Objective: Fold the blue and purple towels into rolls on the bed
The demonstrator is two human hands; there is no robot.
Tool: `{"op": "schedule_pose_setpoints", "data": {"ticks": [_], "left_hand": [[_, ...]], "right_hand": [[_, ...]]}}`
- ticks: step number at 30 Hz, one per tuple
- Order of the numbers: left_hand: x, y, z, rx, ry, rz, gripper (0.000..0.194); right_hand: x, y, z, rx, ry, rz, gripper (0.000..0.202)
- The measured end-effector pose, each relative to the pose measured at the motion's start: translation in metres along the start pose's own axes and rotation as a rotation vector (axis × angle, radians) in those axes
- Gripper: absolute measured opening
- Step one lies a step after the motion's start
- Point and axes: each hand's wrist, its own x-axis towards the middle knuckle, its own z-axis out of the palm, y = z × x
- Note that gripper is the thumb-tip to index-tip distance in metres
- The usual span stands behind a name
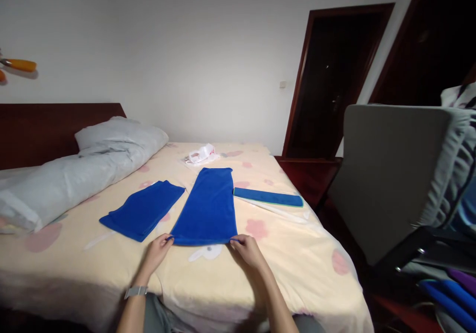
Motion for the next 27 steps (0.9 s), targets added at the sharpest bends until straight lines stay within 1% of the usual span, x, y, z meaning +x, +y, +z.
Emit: {"op": "schedule_pose_setpoints", "data": {"ticks": [2,5,7,9,12,14,16,18,21,24,27], "left_hand": [[-0.011,-0.002,-0.006,0.014,-0.040,-0.004,0.034],[-0.030,-0.013,-0.011,0.058,-0.102,-0.003,0.039],[-0.041,-0.022,-0.011,0.117,-0.137,-0.012,0.041],[-0.048,-0.028,-0.010,0.182,-0.159,-0.016,0.041],[-0.047,-0.030,-0.006,0.279,-0.164,0.014,0.038],[-0.043,-0.029,-0.003,0.333,-0.153,0.046,0.035],[-0.040,-0.029,-0.001,0.354,-0.125,0.082,0.032],[-0.040,-0.031,0.001,0.352,-0.100,0.100,0.029],[-0.041,-0.034,0.004,0.338,-0.078,0.066,0.027],[-0.040,-0.036,0.012,0.330,-0.026,0.030,0.027],[-0.037,-0.037,0.022,0.382,0.053,0.065,0.030]], "right_hand": [[-0.017,0.000,-0.003,0.007,-0.030,-0.002,0.046],[-0.042,0.001,-0.010,0.034,-0.040,0.003,0.045],[-0.054,0.001,-0.016,0.060,-0.067,0.019,0.039],[-0.060,0.001,-0.022,0.070,-0.088,0.043,0.034],[-0.058,0.005,-0.026,0.000,-0.098,0.083,0.031],[-0.054,0.011,-0.025,-0.088,-0.099,0.094,0.031],[-0.050,0.018,-0.020,-0.161,-0.061,0.091,0.031],[-0.046,0.025,-0.014,-0.191,0.003,0.108,0.031],[-0.041,0.031,-0.007,-0.196,0.079,0.182,0.036],[-0.037,0.033,-0.002,-0.213,0.107,0.241,0.041],[-0.034,0.034,0.001,-0.262,0.120,0.277,0.042]]}}
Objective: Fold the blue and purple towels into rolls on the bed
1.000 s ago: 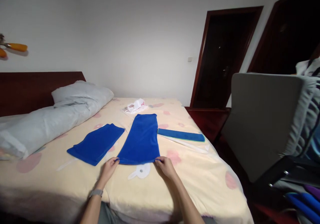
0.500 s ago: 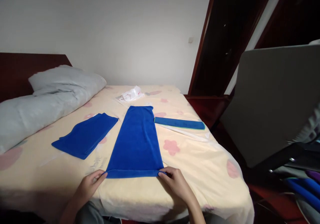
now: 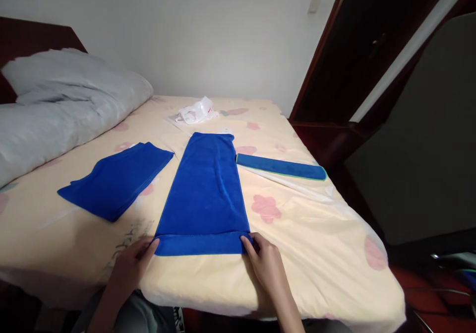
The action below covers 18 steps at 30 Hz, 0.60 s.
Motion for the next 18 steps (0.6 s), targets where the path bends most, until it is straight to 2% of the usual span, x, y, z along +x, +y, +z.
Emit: {"op": "schedule_pose_setpoints", "data": {"ticks": [5,9,13,18], "left_hand": [[0.000,0.007,0.008,0.144,0.063,0.051,0.034],[-0.007,0.008,-0.002,0.264,0.136,0.112,0.032],[-0.015,0.003,-0.011,0.355,0.055,0.191,0.029],[-0.016,-0.001,-0.010,0.367,-0.001,0.140,0.029]], "right_hand": [[0.000,-0.004,0.002,-0.132,0.047,0.013,0.043],[-0.006,-0.009,-0.007,-0.078,0.000,-0.002,0.044],[-0.011,-0.005,-0.010,-0.116,-0.041,0.002,0.041],[-0.010,0.001,-0.004,-0.253,-0.056,0.015,0.029]]}}
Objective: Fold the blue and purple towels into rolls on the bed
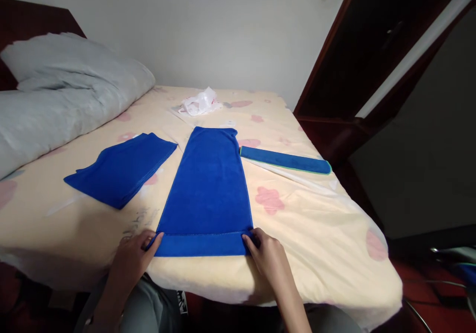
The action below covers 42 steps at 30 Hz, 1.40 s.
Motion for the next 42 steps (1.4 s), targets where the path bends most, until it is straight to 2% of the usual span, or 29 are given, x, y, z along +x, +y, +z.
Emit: {"op": "schedule_pose_setpoints", "data": {"ticks": [6,16,23,27,30,32,34,36,38,39,40,42], "left_hand": [[0.002,0.000,-0.002,0.007,0.017,0.048,0.029],[0.000,-0.010,0.007,0.076,0.022,0.058,0.033],[0.000,-0.006,0.000,0.119,-0.042,0.043,0.032],[0.000,-0.007,-0.002,0.148,-0.055,0.016,0.023],[0.000,-0.010,-0.008,0.147,0.002,0.043,0.020],[0.000,-0.005,-0.015,0.132,0.100,0.106,0.021],[-0.003,0.011,-0.025,0.077,0.225,0.189,0.018],[-0.009,0.038,-0.032,-0.026,0.261,0.315,0.016],[-0.017,0.066,-0.033,-0.103,0.137,0.474,0.025],[-0.020,0.076,-0.031,-0.115,0.048,0.539,0.033],[-0.023,0.083,-0.027,-0.109,-0.031,0.579,0.041],[-0.027,0.081,-0.015,-0.069,-0.129,0.586,0.055]], "right_hand": [[0.000,-0.002,-0.005,-0.029,-0.011,0.018,0.032],[-0.002,0.000,-0.006,-0.150,-0.026,0.077,0.033],[-0.009,-0.016,-0.008,-0.306,-0.006,0.262,0.031],[-0.012,-0.021,-0.010,-0.337,0.011,0.254,0.029],[-0.014,-0.014,-0.017,-0.286,0.094,0.198,0.024],[-0.017,-0.012,-0.022,-0.267,0.205,0.137,0.024],[-0.024,-0.018,-0.022,-0.258,0.359,-0.005,0.027],[-0.032,-0.034,-0.011,-0.198,0.476,-0.248,0.029],[-0.041,-0.056,0.011,-0.150,0.458,-0.500,0.031],[-0.044,-0.066,0.025,-0.168,0.383,-0.591,0.034],[-0.046,-0.074,0.039,-0.212,0.303,-0.651,0.039],[-0.048,-0.079,0.063,-0.303,0.187,-0.682,0.047]]}}
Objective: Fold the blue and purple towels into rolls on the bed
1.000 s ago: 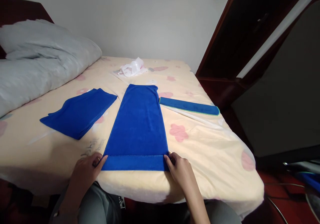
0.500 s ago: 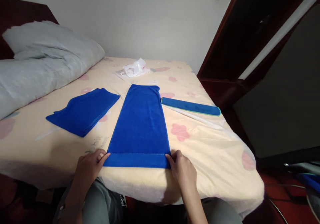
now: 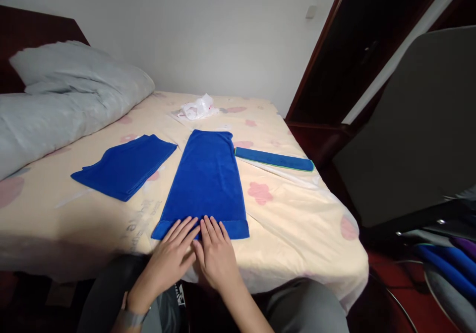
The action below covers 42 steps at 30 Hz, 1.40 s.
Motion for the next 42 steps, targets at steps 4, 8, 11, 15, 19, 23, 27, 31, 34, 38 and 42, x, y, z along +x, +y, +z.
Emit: {"op": "schedule_pose_setpoints", "data": {"ticks": [4,8,11,15,19,23,27,31,34,38,42], "left_hand": [[-0.021,-0.031,0.019,0.025,-0.090,-0.134,0.071],[-0.034,-0.055,0.013,-0.010,-0.170,-0.282,0.068],[-0.023,-0.064,-0.006,-0.102,-0.338,-0.335,0.068],[0.006,-0.071,-0.037,-0.200,-0.515,-0.396,0.072],[0.012,-0.077,-0.049,-0.240,-0.469,-0.429,0.083],[0.001,-0.091,-0.044,-0.327,-0.444,-0.387,0.077],[0.003,-0.108,-0.036,-0.312,-0.413,-0.323,0.050],[0.010,-0.116,-0.026,-0.286,-0.363,-0.224,0.049],[0.006,-0.117,-0.023,-0.286,-0.352,-0.211,0.055],[0.000,-0.118,-0.025,-0.327,-0.328,-0.210,0.057],[-0.001,-0.124,-0.025,-0.406,-0.269,-0.210,0.039]], "right_hand": [[-0.018,0.016,0.016,-0.077,-0.113,0.044,0.060],[-0.033,0.048,-0.007,-0.063,-0.232,0.146,0.064],[-0.019,0.067,-0.035,0.100,-0.444,0.158,0.066],[0.014,0.087,-0.064,0.295,-0.688,0.174,0.075],[0.016,0.098,-0.067,0.360,-0.667,0.193,0.080],[0.002,0.105,-0.065,0.372,-0.584,0.134,0.073],[0.005,0.101,-0.061,0.214,-0.501,0.081,0.058],[0.010,0.092,-0.048,0.026,-0.396,0.010,0.052],[0.011,0.096,-0.046,0.053,-0.379,0.006,0.048],[0.015,0.110,-0.056,0.310,-0.390,0.083,0.036],[0.015,0.123,-0.062,0.532,-0.388,0.235,0.028]]}}
